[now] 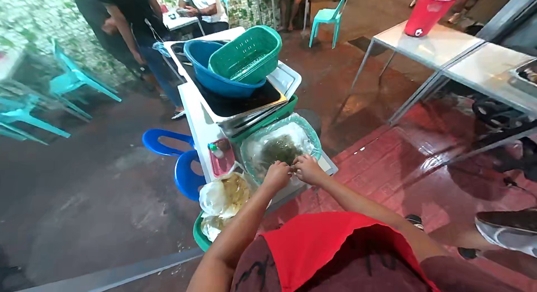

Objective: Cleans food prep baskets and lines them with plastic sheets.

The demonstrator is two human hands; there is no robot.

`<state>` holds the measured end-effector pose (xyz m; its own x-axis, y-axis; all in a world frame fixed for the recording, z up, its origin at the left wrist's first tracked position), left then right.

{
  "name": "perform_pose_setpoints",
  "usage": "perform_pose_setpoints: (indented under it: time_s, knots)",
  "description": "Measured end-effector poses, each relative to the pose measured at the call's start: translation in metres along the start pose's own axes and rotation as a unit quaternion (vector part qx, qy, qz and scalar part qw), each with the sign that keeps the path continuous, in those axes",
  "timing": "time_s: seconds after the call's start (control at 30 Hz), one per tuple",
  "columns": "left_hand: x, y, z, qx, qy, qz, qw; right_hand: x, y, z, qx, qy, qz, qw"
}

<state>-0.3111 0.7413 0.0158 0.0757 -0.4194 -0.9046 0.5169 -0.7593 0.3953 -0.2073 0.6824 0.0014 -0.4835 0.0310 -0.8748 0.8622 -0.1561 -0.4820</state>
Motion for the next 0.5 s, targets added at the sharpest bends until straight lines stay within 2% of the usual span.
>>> perform_pose_setpoints:
  time_s: [0.27,0.5]
  knots:
    - [-0.034,0.030,0.012,0.036,0.045,-0.041,0.998,-0.027,-0.009,0.023,-0.050,0.146,-0.055,0.987]
    - [-0.032,0.012,0.017,-0.129,0.023,0.050,0.990,-0.041,-0.028,0.035,-0.053,0.172,-0.064,0.982]
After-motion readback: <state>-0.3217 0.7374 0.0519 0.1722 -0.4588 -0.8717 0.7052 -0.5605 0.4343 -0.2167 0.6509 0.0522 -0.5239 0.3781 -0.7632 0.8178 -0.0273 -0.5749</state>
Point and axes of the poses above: each hand's wrist, its own z-axis away from the middle knuckle, its own x-axis out of the palm, y = z × x, the point moved 6 cm from there along -z, towards the middle knuckle, and after that the axes turned 11 degrees about y, right-handed, at the moved point
